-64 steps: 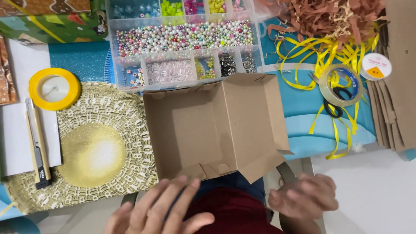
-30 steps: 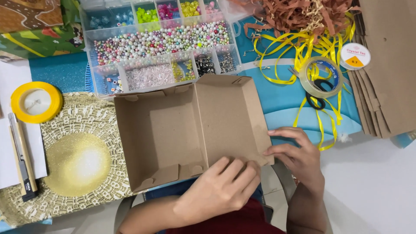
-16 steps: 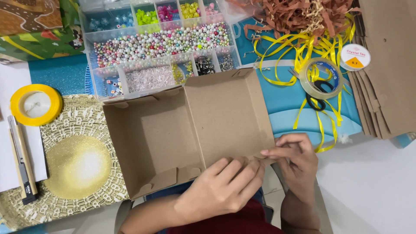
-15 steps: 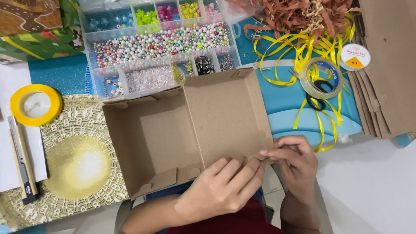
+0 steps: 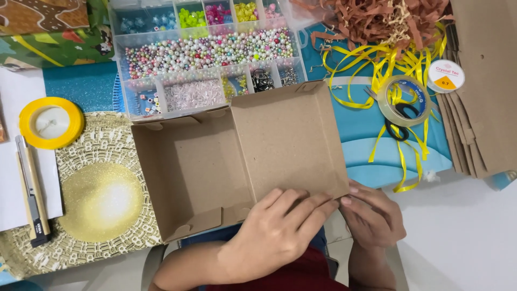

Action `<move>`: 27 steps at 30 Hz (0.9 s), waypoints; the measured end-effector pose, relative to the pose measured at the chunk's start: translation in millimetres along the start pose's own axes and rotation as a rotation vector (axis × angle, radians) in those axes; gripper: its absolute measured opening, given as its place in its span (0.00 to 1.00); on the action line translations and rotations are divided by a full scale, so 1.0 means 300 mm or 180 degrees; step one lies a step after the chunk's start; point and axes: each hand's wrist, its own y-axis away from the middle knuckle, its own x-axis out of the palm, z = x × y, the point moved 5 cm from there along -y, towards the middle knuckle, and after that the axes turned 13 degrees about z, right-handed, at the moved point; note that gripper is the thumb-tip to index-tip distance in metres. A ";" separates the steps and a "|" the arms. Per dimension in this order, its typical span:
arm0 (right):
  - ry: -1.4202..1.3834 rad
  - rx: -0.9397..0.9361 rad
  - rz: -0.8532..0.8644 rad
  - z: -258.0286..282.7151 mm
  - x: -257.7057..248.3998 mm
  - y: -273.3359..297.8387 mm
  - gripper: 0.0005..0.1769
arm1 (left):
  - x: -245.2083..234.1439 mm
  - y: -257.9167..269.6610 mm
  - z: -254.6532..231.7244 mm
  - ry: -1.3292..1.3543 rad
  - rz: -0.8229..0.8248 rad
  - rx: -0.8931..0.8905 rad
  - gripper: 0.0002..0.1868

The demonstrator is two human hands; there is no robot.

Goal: Assembling a small cardboard box and filling it with shredded paper and decorative beads for packaging.

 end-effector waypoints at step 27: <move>0.0131 -0.0064 0.0348 0.035 0.038 0.039 0.12 | 0.012 -0.013 0.016 -0.0022 0.0135 -0.0265 0.13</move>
